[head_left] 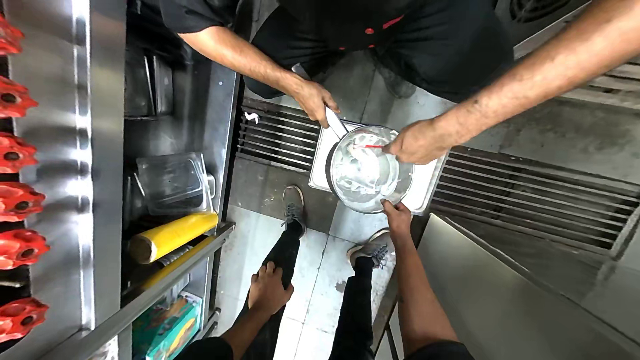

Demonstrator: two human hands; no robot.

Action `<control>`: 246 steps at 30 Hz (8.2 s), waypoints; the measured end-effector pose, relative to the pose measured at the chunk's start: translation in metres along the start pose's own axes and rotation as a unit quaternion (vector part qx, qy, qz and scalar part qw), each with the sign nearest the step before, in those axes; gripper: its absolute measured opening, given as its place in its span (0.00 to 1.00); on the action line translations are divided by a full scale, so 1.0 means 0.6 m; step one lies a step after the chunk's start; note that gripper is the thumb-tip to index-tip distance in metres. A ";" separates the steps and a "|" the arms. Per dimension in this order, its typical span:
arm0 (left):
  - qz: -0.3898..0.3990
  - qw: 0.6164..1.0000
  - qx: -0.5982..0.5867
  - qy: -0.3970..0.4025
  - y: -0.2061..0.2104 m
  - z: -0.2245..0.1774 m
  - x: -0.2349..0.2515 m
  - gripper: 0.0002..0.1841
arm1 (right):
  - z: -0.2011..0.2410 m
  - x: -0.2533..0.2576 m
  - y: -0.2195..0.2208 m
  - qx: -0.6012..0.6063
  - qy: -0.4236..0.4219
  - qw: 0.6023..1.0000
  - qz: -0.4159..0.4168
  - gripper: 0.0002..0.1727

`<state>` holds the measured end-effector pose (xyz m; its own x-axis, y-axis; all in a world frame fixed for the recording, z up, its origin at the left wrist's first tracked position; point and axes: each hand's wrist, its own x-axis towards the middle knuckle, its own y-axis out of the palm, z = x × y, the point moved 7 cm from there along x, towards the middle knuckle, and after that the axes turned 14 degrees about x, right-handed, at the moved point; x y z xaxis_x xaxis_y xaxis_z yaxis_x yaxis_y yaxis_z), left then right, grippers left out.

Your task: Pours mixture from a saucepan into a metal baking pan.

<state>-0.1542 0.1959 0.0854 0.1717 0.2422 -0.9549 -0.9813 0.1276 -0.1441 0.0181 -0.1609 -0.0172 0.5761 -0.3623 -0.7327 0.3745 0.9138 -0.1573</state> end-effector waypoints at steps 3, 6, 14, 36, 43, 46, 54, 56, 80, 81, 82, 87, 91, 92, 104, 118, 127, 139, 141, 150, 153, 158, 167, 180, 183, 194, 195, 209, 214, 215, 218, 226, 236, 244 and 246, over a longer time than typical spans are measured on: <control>0.003 1.000 0.004 -0.003 0.003 -0.001 -0.001 0.36 | 0.002 -0.006 -0.003 0.017 0.001 1.000 0.010 0.13; 0.005 1.000 0.003 -0.003 0.000 -0.002 -0.002 0.36 | 0.002 -0.005 -0.002 0.019 0.001 1.000 0.011 0.12; 0.007 1.000 -0.003 0.002 0.004 -0.001 -0.003 0.36 | -0.018 -0.015 0.005 0.042 0.043 0.998 -0.001 0.12; 0.007 1.000 0.004 -0.001 -0.004 -0.005 -0.003 0.36 | 0.010 0.000 -0.012 0.012 0.010 1.000 -0.003 0.14; 0.005 1.000 0.002 -0.002 -0.003 -0.003 -0.001 0.36 | 0.000 0.001 -0.003 0.045 0.011 0.999 -0.015 0.10; 0.003 1.000 -0.003 0.000 -0.006 -0.002 0.001 0.36 | -0.014 -0.002 -0.001 0.038 0.018 0.999 -0.002 0.12; 0.000 1.000 0.008 -0.004 -0.004 -0.003 0.001 0.36 | -0.010 0.000 -0.008 0.022 0.008 1.000 -0.009 0.12; 0.001 1.000 0.009 -0.003 -0.002 -0.004 0.002 0.36 | -0.005 0.002 -0.009 0.026 -0.006 1.000 -0.014 0.12; 0.004 1.000 0.005 0.001 0.004 -0.001 -0.001 0.36 | -0.003 0.002 -0.005 0.040 -0.012 0.999 0.001 0.12; 0.007 1.000 0.005 0.000 0.004 -0.002 -0.001 0.36 | -0.003 0.004 -0.005 0.043 -0.015 0.999 -0.004 0.12; 0.008 1.000 0.003 0.000 0.004 -0.001 -0.001 0.36 | -0.004 0.005 -0.005 0.044 -0.017 0.999 -0.006 0.11; 0.009 1.000 0.007 0.002 0.004 -0.001 0.001 0.37 | -0.004 0.003 0.001 0.049 -0.021 0.999 -0.002 0.06; 0.014 1.000 0.008 0.003 0.001 0.000 0.000 0.36 | -0.008 -0.001 0.010 0.045 -0.006 0.999 -0.001 0.09; 0.013 1.000 0.008 0.001 0.000 -0.001 0.000 0.36 | -0.012 -0.004 0.011 0.034 0.007 0.999 0.005 0.12; 0.012 1.000 0.007 -0.003 -0.001 -0.002 0.002 0.36 | 0.012 0.015 0.000 0.025 -0.029 0.999 0.000 0.05; 0.007 1.000 0.012 -0.001 -0.004 -0.004 0.001 0.35 | 0.003 0.013 -0.002 0.027 -0.018 0.999 -0.012 0.10; 0.009 1.000 0.011 -0.004 0.001 -0.003 0.000 0.36 | -0.012 0.003 0.018 0.045 0.007 0.999 -0.015 0.10; 0.006 1.000 0.014 -0.007 0.006 -0.005 0.000 0.36 | -0.027 -0.004 0.006 0.027 0.018 0.999 0.009 0.14; 0.007 1.000 0.017 -0.007 0.008 -0.005 0.001 0.36 | -0.025 0.003 0.004 0.040 0.009 0.999 -0.002 0.12; 0.000 1.000 0.022 -0.009 0.009 -0.007 0.003 0.36 | -0.021 -0.008 0.004 0.052 0.047 0.997 0.016 0.13; 0.003 1.000 0.022 -0.006 0.007 -0.007 0.000 0.36 | -0.026 -0.004 0.003 0.054 0.046 0.997 0.002 0.13; -0.003 1.000 0.020 -0.010 0.007 -0.006 0.000 0.36 | -0.018 0.005 -0.007 0.006 0.018 1.000 0.003 0.13; -0.003 1.000 0.012 -0.002 0.010 -0.006 -0.001 0.36 | -0.010 0.000 0.002 0.045 0.040 0.998 0.007 0.13; -0.015 1.000 0.014 -0.004 0.013 -0.001 0.001 0.36 | -0.014 -0.018 0.018 0.066 0.061 0.996 -0.012 0.11; -0.009 1.000 0.012 -0.002 0.012 0.001 0.000 0.36 | -0.018 -0.023 0.023 0.072 0.065 0.995 -0.013 0.11; -0.011 1.000 0.011 0.000 0.007 0.002 -0.001 0.35 | -0.037 -0.037 0.015 0.047 0.071 0.996 0.000 0.14; -0.008 1.000 0.006 0.002 0.005 0.002 -0.002 0.35 | -0.038 -0.037 0.016 0.051 0.073 0.996 0.001 0.14; -0.002 1.000 0.012 -0.001 0.002 0.000 -0.001 0.36 | -0.041 -0.027 0.017 0.045 0.069 0.997 0.006 0.14; -0.001 1.000 0.015 -0.001 0.002 -0.001 0.000 0.36 | -0.034 -0.023 0.013 0.058 0.073 0.996 -0.010 0.11; -0.001 1.000 0.015 -0.002 0.001 -0.001 0.000 0.36 | -0.034 -0.022 0.013 0.060 0.072 0.996 -0.010 0.12; 0.000 1.000 0.019 -0.004 0.000 0.000 0.001 0.36 | -0.034 -0.024 0.013 0.058 0.073 0.996 0.001 0.13; 0.007 1.000 0.013 -0.001 -0.002 0.000 -0.001 0.36 | -0.054 -0.024 0.037 0.065 0.102 0.993 0.009 0.15; 0.008 1.000 0.022 -0.004 -0.006 -0.005 0.001 0.36 | -0.015 0.007 -0.008 0.033 0.041 0.999 -0.003 0.10; 0.005 1.000 0.020 -0.006 -0.007 -0.006 0.002 0.35 | -0.006 -0.001 -0.004 0.040 0.026 0.999 0.001 0.09; 0.004 1.000 0.021 -0.007 -0.007 -0.005 0.002 0.35 | -0.008 -0.004 0.003 0.054 0.023 0.998 0.004 0.09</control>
<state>-0.1504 0.1930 0.0839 0.1657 0.2573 -0.9520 -0.9782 0.1652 -0.1256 0.0139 -0.1573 -0.0190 0.5471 -0.3434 -0.7634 0.4466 0.8911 -0.0808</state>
